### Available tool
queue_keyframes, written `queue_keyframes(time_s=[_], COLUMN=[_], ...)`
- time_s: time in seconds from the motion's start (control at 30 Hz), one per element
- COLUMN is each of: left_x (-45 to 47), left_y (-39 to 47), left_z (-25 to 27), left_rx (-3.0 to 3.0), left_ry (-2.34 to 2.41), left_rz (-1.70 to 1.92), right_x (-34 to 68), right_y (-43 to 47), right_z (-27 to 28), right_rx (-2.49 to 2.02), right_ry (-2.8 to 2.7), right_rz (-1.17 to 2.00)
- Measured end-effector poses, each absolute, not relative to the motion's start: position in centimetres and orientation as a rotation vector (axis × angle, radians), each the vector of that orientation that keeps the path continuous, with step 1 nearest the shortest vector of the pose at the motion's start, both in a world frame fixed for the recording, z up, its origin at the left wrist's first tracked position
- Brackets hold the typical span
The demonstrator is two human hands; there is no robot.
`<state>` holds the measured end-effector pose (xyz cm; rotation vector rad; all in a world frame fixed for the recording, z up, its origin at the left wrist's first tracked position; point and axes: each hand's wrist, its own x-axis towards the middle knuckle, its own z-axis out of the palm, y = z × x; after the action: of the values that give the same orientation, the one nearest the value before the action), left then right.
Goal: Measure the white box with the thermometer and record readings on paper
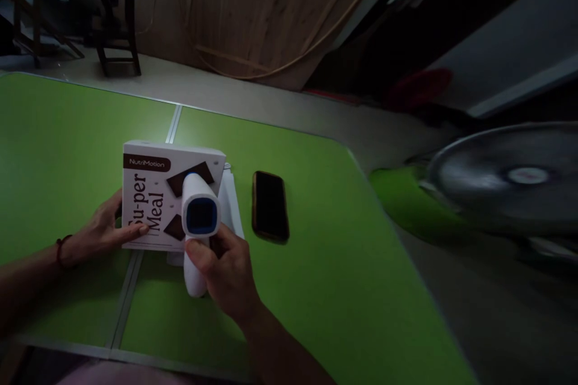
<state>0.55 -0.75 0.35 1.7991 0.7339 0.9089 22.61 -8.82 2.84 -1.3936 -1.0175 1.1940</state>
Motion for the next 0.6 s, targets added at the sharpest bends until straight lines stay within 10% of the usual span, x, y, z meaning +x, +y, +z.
queue_keyframes(time_s=[0.6], left_x=[0.4], left_y=[-0.8], left_z=[0.0], left_rx=[1.687], left_ry=[0.791], left_rz=[0.883], right_x=[24.1], right_y=[-10.4], right_z=[0.5], right_rx=[-1.199], right_ry=[-0.862], right_rz=[1.118])
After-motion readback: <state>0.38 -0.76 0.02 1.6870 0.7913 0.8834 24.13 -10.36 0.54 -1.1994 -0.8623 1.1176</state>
